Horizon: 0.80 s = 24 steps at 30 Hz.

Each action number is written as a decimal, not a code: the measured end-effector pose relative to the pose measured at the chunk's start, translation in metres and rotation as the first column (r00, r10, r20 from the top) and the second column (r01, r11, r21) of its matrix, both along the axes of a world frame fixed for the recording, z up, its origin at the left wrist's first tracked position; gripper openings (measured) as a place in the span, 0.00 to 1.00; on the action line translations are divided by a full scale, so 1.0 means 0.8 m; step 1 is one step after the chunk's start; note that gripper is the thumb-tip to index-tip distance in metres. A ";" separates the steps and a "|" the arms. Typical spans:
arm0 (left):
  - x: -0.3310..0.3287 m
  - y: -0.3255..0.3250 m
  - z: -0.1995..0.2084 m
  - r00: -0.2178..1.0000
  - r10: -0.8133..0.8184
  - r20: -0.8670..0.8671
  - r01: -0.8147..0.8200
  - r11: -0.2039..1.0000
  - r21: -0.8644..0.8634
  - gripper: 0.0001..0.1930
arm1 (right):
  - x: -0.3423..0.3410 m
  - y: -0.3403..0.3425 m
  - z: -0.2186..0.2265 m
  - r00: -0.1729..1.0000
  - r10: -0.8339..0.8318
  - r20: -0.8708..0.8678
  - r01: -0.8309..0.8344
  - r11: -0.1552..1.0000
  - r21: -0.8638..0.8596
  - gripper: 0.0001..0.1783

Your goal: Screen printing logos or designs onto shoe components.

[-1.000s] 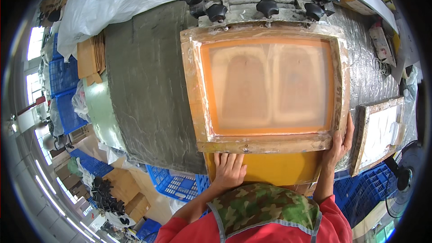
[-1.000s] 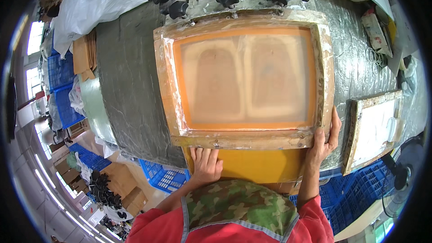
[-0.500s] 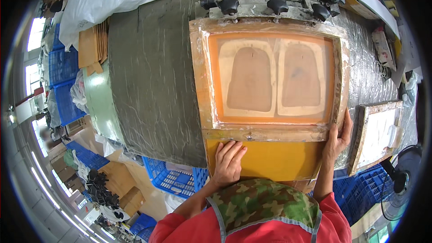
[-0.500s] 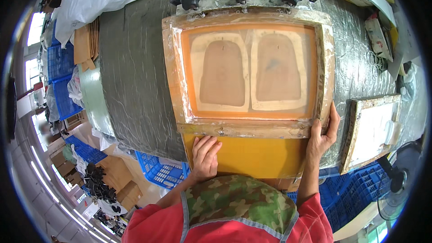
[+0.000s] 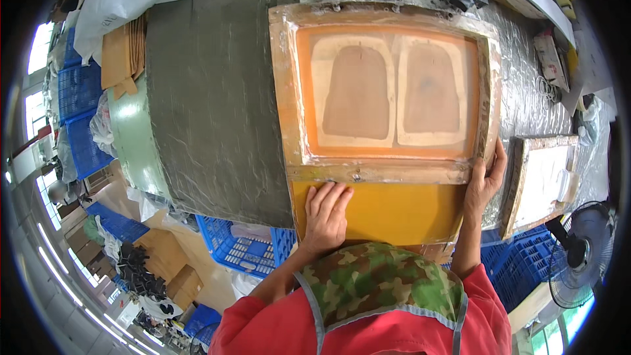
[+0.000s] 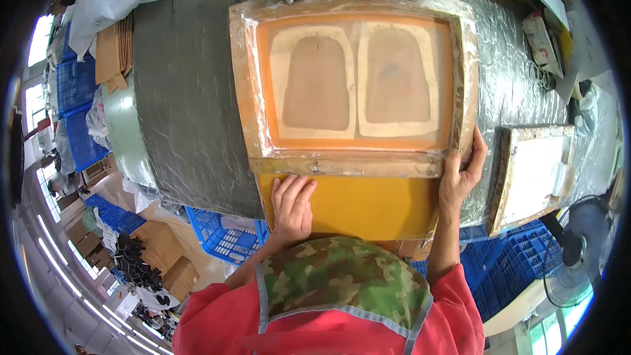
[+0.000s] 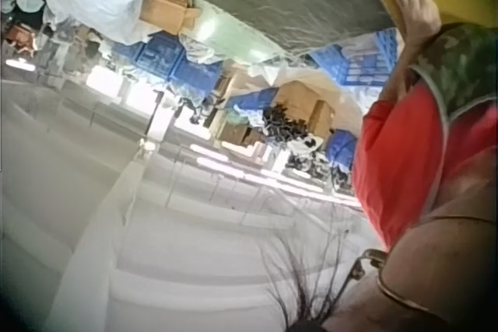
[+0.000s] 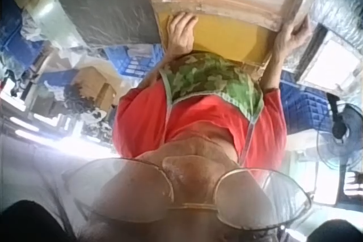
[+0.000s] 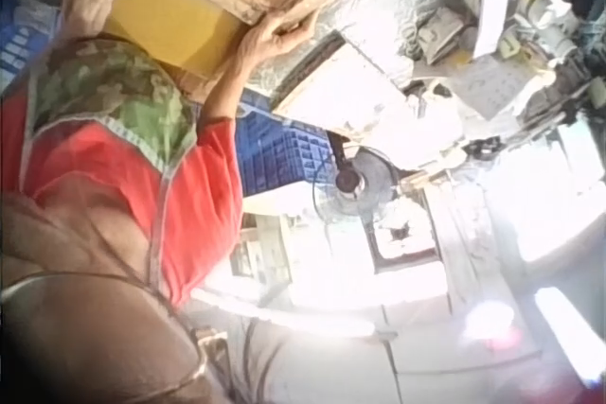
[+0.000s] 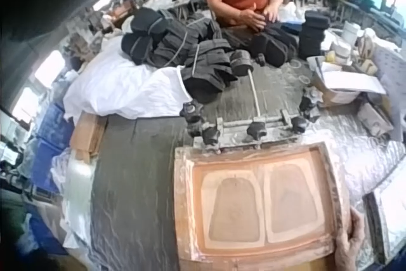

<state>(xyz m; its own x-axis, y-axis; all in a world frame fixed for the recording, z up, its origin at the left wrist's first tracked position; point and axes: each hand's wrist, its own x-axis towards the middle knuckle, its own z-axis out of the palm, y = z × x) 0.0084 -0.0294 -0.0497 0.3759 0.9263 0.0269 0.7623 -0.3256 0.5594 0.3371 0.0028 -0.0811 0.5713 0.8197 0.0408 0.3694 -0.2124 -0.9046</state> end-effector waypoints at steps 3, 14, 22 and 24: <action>0.002 -0.004 -0.004 1.000 0.019 -0.002 -0.019 1.000 -0.009 0.22 | -0.003 0.003 0.003 1.000 0.003 -0.011 -0.002 1.000 0.017 0.27; 0.003 -0.003 -0.005 1.000 0.005 -0.024 -0.006 0.999 -0.043 0.24 | -0.005 0.005 0.007 1.000 0.009 -0.019 -0.009 1.000 -0.006 0.27; 0.005 -0.004 -0.005 0.999 0.034 -0.022 -0.035 0.999 -0.034 0.26 | -0.005 0.006 0.006 1.000 -0.020 0.020 0.020 1.000 0.021 0.27; 0.005 -0.004 -0.005 0.999 0.039 -0.021 -0.039 0.998 -0.040 0.26 | -0.002 0.005 0.002 0.998 -0.011 0.063 0.010 1.000 0.017 0.27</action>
<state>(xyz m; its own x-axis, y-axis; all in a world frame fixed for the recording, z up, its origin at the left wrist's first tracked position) 0.0120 -0.0322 -0.0535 0.3395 0.9404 -0.0179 0.7853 -0.2729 0.5557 0.3359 0.0068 -0.0793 0.5753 0.8129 0.0907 0.4240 -0.2015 -0.8829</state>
